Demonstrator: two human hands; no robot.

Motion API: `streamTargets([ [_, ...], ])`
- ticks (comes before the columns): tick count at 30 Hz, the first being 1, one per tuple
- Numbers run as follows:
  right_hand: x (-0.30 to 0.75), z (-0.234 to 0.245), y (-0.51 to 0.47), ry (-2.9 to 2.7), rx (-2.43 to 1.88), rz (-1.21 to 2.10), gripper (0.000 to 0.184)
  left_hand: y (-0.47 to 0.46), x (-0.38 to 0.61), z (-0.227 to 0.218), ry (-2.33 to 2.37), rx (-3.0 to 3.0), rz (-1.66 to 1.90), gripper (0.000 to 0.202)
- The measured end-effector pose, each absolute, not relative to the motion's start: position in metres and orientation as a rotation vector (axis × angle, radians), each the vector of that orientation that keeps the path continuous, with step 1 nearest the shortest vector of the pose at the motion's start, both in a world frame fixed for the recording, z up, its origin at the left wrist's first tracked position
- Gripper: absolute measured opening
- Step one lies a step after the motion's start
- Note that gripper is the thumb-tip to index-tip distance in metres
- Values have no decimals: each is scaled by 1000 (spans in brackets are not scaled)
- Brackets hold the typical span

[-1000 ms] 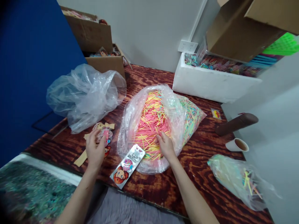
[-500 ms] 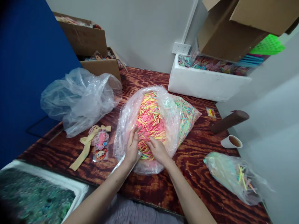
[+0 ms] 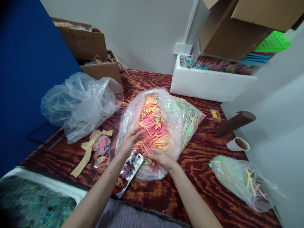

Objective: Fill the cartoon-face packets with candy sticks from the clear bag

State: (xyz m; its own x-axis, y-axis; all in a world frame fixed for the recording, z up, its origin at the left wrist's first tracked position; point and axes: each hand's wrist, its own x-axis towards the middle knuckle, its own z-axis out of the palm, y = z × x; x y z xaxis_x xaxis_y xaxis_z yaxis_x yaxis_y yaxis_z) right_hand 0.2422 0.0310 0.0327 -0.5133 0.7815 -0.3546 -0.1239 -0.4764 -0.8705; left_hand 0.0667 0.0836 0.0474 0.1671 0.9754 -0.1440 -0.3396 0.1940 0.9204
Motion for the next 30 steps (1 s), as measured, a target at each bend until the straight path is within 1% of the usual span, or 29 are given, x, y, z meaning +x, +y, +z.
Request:
streamTargets([
  [4, 237, 32, 27, -949, -1064, 1979, 33, 83, 75, 45, 855, 1006, 1136, 59],
  [8, 229, 34, 22, -892, -1047, 1995, 34, 77, 88, 37, 775, 976, 1051, 52],
  [12, 232, 37, 18, -968, -1114, 2003, 35, 77, 85, 34, 849, 895, 1095, 48],
  [14, 236, 38, 20, -939, -1157, 1895, 34, 78, 82, 36, 880, 857, 1111, 50],
  [18, 233, 35, 32, -830, -1204, 1422, 34, 74, 89, 40, 883, 844, 1090, 52],
  [20, 224, 31, 37, -831, -1182, 1307, 32, 69, 97, 39, 908, 884, 1097, 51],
  [22, 213, 29, 39, -825, -1116, 1367, 33, 66, 104, 35, 963, 979, 1119, 49],
  [26, 203, 31, 35, -748, -992, 1588, 42, 62, 106, 32, 1006, 1266, 1109, 45],
  [28, 207, 34, 32, -744, -971, 1676, 42, 60, 100, 37, 991, 1379, 1095, 46],
  [30, 212, 35, 27, -778, -976, 1702, 38, 55, 93, 45, 1006, 1474, 1104, 50],
])
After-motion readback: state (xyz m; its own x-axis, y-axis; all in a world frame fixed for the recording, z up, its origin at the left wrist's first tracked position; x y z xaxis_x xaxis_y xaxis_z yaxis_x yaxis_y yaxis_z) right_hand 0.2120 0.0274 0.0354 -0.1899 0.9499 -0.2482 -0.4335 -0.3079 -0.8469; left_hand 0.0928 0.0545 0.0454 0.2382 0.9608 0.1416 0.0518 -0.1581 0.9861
